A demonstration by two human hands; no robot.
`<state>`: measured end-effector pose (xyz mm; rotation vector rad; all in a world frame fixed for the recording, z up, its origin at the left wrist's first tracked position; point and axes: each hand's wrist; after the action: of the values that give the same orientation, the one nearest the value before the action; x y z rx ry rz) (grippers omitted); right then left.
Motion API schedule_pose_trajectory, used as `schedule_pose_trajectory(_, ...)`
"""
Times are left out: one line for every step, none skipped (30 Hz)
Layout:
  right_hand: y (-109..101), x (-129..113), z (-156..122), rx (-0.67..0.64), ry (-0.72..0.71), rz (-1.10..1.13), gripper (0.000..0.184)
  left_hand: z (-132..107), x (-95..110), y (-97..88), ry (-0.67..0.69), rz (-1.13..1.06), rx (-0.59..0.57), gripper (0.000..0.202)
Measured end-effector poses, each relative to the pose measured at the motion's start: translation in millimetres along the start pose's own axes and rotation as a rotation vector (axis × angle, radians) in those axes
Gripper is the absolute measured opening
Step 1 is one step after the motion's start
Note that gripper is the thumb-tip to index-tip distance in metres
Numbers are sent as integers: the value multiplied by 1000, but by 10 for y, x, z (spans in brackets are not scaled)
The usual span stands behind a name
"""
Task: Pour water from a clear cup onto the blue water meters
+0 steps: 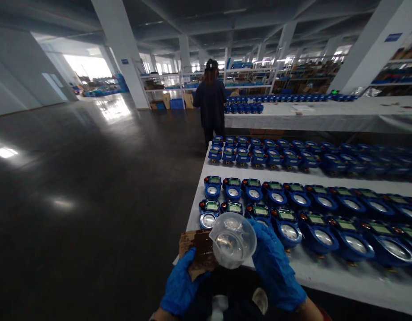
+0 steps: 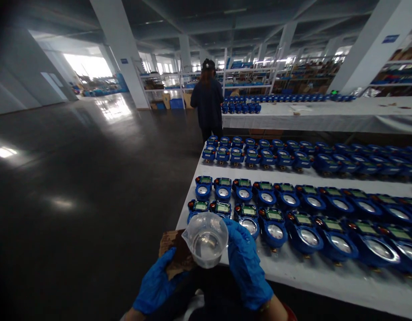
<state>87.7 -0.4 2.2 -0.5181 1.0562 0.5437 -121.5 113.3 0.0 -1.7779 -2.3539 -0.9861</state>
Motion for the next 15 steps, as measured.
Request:
schedule_pose_trajectory(3, -28, 31, 0, -1, 2, 37, -15, 9, 20, 1, 6, -3, 34)
schedule_pose_trajectory(6, -56, 64, -6, -10, -1, 37, -34, 20, 39, 5, 12, -5, 32)
schedule_pose_trajectory(9, -86, 97, -13, -25, -7, 36, -53, 32, 56, 9, 17, -9, 30)
schedule_pose_trajectory(11, -117, 129, -19, -42, -16, 35, -73, 44, 70, 11, 17, -13, 29)
schedule_pose_trajectory(10, -151, 160, -24, -56, -21, 34, -92, 54, 80, 9, 14, -15, 28)
schedule_pose_trajectory(7, -188, 188, -29, -64, -20, 34, -112, 62, 87, 8, 8, -8, 27)
schedule_pose_trajectory(0, -226, 213, -36, -73, -25, 33, -132, 68, 91, 12, 0, 3, 27)
schedule_pose_trajectory(-10, -266, 233, -52, -85, -41, 33, -153, 71, 93, 20, -4, 14, 27)
schedule_pose_trajectory(-21, -304, 249, -72, -99, -64, 33, -177, 73, 94, 31, -6, 23, 26)
schedule_pose_trajectory(-33, -337, 259, -101, -114, -90, 34, -202, 75, 95, 44, -6, 30, 25)
schedule_pose_trajectory(-45, -362, 263, -131, -124, -114, 36, -228, 79, 98, 55, -2, 31, 24)
schedule_pose_trajectory(-55, -375, 263, -153, -130, -138, 37, -254, 83, 102, 58, 6, 26, 22)
schedule_pose_trajectory(-64, -376, 257, -164, -126, -155, 38, -277, 89, 107, 57, 14, 21, 21)
schedule_pose_trajectory(-70, -364, 246, -165, -116, -166, 38, -297, 96, 113, 55, 19, 21, 20)
schedule_pose_trajectory(-76, -342, 232, -165, -108, -175, 38, -313, 103, 119, 50, 20, 28, 18)
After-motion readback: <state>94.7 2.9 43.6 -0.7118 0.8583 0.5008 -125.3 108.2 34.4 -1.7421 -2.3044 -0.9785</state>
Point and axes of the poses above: each hand's wrist, its own z-axis towards the middle knuckle, its own y-axis out of the palm, x = y × z, and after that the axes turned 7 degrees about -y, right-handed
